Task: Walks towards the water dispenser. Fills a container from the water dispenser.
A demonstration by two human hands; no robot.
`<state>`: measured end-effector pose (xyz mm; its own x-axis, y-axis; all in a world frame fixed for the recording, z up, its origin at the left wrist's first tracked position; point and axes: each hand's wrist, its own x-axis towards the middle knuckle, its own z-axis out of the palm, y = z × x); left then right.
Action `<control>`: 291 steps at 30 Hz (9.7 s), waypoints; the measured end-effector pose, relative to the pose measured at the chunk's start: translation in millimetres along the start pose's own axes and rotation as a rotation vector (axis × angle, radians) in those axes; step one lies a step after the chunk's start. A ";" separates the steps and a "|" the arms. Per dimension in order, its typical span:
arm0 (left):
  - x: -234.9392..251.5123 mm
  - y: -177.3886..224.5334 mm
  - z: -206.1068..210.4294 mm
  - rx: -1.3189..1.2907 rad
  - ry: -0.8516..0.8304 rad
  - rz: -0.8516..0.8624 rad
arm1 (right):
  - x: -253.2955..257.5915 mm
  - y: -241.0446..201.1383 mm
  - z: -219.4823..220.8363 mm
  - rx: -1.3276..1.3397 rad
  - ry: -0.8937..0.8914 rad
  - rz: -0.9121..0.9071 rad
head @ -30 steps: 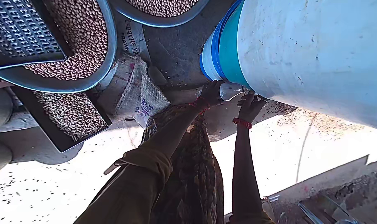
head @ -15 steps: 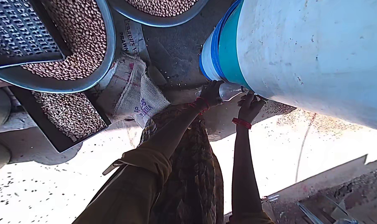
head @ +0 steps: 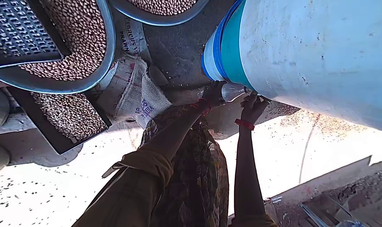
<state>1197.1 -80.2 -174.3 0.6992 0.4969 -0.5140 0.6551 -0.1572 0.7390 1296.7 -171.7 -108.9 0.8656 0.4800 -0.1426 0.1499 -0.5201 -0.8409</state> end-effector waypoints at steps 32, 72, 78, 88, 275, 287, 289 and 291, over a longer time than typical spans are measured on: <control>2.0 -2.4 1.4 -0.012 0.009 0.031 | 1.3 1.6 -0.2 -0.025 0.002 -0.018; 6.9 1.6 -6.4 0.025 -0.037 0.003 | 2.4 8.6 0.2 -0.047 -0.001 -0.030; 7.2 1.7 -6.6 0.023 -0.028 0.001 | 2.9 9.7 0.1 -0.050 0.001 -0.027; 7.8 3.1 -8.5 0.028 -0.025 -0.002 | 3.3 10.0 0.6 -0.038 0.001 -0.029; 12.6 4.4 -8.6 0.031 -0.065 -0.020 | -16.6 2.6 -10.8 -0.176 -0.088 -0.069; 14.8 2.7 -7.4 0.040 -0.070 -0.011 | -17.7 6.6 -13.3 -0.177 -0.083 -0.075; 14.8 2.0 -6.5 0.039 -0.065 -0.005 | -17.3 2.7 -13.2 -0.182 -0.098 -0.074; 14.2 2.5 -7.0 0.029 -0.071 -0.005 | -16.8 -0.9 -11.9 -0.199 -0.096 -0.070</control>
<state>1206.7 -67.6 -176.7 0.7138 0.4360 -0.5481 0.6660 -0.1804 0.7238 1287.7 -187.7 -99.5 0.8018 0.5798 -0.1447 0.3076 -0.6080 -0.7319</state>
